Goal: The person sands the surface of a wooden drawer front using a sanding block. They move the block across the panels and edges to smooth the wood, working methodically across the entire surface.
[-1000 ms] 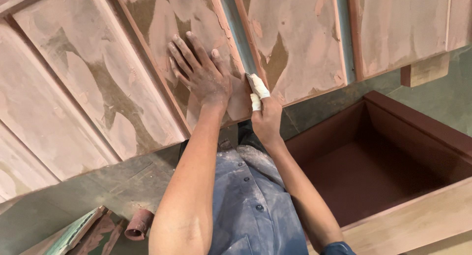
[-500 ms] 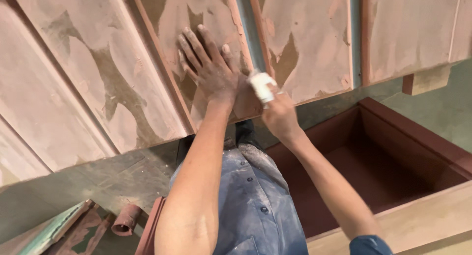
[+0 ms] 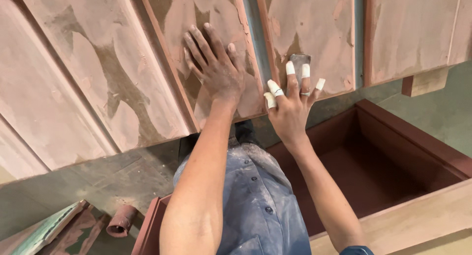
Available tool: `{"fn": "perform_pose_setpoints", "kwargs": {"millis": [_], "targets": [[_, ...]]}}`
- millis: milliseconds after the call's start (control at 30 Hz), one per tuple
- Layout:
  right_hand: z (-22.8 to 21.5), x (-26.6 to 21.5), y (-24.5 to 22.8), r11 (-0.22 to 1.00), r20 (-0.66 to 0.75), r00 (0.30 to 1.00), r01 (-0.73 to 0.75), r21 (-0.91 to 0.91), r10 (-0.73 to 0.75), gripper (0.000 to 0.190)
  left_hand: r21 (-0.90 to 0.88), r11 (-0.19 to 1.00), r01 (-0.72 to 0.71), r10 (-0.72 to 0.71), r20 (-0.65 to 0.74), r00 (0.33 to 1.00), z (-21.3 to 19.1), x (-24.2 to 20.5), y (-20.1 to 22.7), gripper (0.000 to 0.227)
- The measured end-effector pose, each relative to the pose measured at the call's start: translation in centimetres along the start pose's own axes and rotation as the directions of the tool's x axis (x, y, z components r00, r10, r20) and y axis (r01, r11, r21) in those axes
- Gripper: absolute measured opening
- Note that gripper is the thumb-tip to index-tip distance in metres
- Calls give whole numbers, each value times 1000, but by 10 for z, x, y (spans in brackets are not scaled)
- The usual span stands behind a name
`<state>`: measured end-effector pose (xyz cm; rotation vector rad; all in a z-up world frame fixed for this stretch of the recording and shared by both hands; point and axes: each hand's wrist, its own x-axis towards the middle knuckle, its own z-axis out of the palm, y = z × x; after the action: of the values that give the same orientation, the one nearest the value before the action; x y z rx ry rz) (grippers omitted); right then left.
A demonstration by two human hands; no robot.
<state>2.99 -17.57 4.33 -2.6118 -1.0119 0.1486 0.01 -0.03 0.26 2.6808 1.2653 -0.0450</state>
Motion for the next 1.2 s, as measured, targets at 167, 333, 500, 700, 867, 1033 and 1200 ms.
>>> {"fn": "perform_pose_setpoints", "kwargs": {"millis": [167,333,500,700,867,1033,1200], "targets": [[7,-7,5,996,48,997,64,-60,-62,20,-13,1000,-11,10,-13,1000,4,-1,-2,63],[3,-4,6,982,67,985,165,-90,-160,27,2,1000,-3,3,9,1000,-1,2,1,64],[2,4,8,959,56,962,271,-87,-267,29,-4,1000,-6,5,-38,999,-1,4,0,64],[2,4,9,943,32,946,324,-74,-322,31,-9,1000,2,-3,-66,998,0,1,-1,64],[7,1,9,949,11,950,312,-31,-312,30,-36,999,-9,6,-65,998,0,-1,0,65],[10,1,6,965,-4,965,262,-12,-262,31,-41,999,-29,24,-111,994,-2,6,3,64],[14,-6,11,971,-13,971,240,18,-239,33,-56,998,-19,15,-73,997,-2,1,-1,64]]}}
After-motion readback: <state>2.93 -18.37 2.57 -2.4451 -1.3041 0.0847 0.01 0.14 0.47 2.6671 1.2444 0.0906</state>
